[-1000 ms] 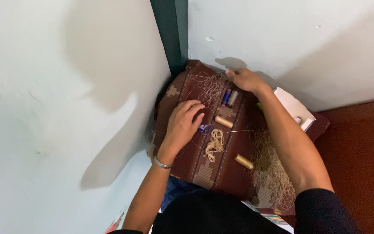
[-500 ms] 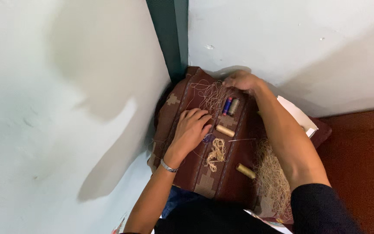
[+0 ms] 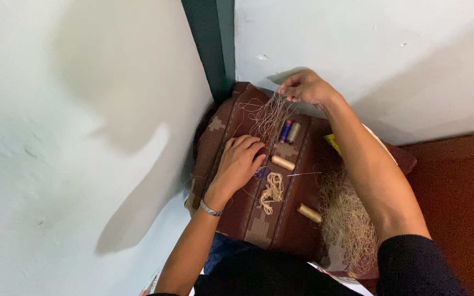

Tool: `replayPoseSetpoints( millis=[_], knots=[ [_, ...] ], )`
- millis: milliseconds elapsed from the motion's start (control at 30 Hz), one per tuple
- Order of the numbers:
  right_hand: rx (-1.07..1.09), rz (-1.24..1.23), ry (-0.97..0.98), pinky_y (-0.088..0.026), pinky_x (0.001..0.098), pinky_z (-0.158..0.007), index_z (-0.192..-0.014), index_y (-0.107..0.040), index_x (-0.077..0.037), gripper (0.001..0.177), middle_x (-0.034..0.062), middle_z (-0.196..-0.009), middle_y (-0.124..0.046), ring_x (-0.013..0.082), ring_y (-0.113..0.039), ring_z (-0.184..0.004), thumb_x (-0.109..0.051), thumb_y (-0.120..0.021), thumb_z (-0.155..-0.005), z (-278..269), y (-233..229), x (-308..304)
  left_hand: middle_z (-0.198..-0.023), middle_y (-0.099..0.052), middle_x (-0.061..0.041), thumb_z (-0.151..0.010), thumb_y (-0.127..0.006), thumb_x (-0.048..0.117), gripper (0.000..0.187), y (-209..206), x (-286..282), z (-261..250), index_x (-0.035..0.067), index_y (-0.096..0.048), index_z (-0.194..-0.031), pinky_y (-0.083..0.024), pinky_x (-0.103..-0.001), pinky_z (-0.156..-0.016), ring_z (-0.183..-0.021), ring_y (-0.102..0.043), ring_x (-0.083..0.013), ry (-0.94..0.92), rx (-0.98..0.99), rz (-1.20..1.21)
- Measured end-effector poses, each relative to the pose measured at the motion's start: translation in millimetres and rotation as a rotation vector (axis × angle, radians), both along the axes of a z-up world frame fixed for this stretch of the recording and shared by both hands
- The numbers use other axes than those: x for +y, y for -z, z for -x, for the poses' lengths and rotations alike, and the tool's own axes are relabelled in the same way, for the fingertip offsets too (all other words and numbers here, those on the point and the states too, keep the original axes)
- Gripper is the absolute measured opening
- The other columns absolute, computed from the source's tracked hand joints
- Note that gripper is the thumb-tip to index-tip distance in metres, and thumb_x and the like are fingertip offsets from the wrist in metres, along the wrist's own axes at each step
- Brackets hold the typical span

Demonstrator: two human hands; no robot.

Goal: The person winds beige thread onto a wooden spool using both hands. They pull the thread taut, wrap it around the spool, and occasionally adjust the spool's position on the lap.

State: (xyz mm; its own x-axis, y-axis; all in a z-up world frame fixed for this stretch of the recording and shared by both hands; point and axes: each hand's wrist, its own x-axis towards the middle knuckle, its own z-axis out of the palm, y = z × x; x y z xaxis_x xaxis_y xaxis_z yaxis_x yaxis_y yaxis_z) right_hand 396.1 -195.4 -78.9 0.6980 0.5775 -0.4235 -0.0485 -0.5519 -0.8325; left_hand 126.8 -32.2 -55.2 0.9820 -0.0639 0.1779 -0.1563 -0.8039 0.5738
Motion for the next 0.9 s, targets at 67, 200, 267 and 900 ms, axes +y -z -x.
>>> replayPoseSetpoints(
  millis=[67, 200, 267, 900],
  knots=[
    [-0.042, -0.039, -0.031, -0.056, 0.0283, -0.071, -0.103, -0.074, 0.001, 0.013, 0.0087, -0.093, -0.073, 0.0132, -0.066, -0.079, -0.005, -0.071, -0.092, 1.6, -6.9, -3.5, -0.126, -0.068, -0.013, -0.094, -0.069, 0.02, 0.029, -2.1, 1.6, 0.4, 0.002, -0.071, -0.118, -0.04, -0.047, -0.108, -0.121, -0.059, -0.0305, -0.014, -0.001, 0.033],
    [-0.108, -0.027, -0.067, -0.056, 0.028, -0.072, -0.103, -0.074, -0.001, 0.012, 0.0071, -0.094, -0.073, 0.013, -0.066, -0.079, -0.006, -0.071, -0.093, 4.8, -10.3, -6.1, -0.124, -0.068, -0.013, -0.096, -0.067, 0.018, 0.029, -6.3, 4.2, -0.9, 0.002, -0.07, -0.119, -0.046, -0.046, -0.103, -0.116, -0.063, -0.0317, -0.039, -0.063, 0.061],
    [-0.131, 0.009, -0.073, -0.055, 0.0287, -0.072, -0.103, -0.075, -0.001, 0.011, 0.0075, -0.093, -0.073, 0.0132, -0.065, -0.079, -0.008, -0.07, -0.095, 6.5, -9.5, -5.6, -0.122, -0.068, -0.013, -0.097, -0.067, 0.018, 0.029, -7.7, 3.6, -4.3, 0.002, -0.069, -0.12, -0.049, -0.045, -0.098, -0.111, -0.065, -0.0322, -0.071, -0.009, 0.076],
    [-0.204, -0.104, -0.087, -0.055, 0.0279, -0.071, -0.101, -0.076, -0.002, 0.01, 0.0053, -0.089, -0.074, 0.0124, -0.066, -0.078, -0.008, -0.073, -0.093, 26.4, -33.6, -9.7, -0.118, -0.073, -0.013, -0.087, -0.078, 0.023, 0.042, -13.9, 36.9, -142.0, 0.005, -0.065, -0.123, -0.052, -0.042, -0.096, -0.113, -0.067, -0.031, 0.241, 0.152, 0.151]
  ],
)
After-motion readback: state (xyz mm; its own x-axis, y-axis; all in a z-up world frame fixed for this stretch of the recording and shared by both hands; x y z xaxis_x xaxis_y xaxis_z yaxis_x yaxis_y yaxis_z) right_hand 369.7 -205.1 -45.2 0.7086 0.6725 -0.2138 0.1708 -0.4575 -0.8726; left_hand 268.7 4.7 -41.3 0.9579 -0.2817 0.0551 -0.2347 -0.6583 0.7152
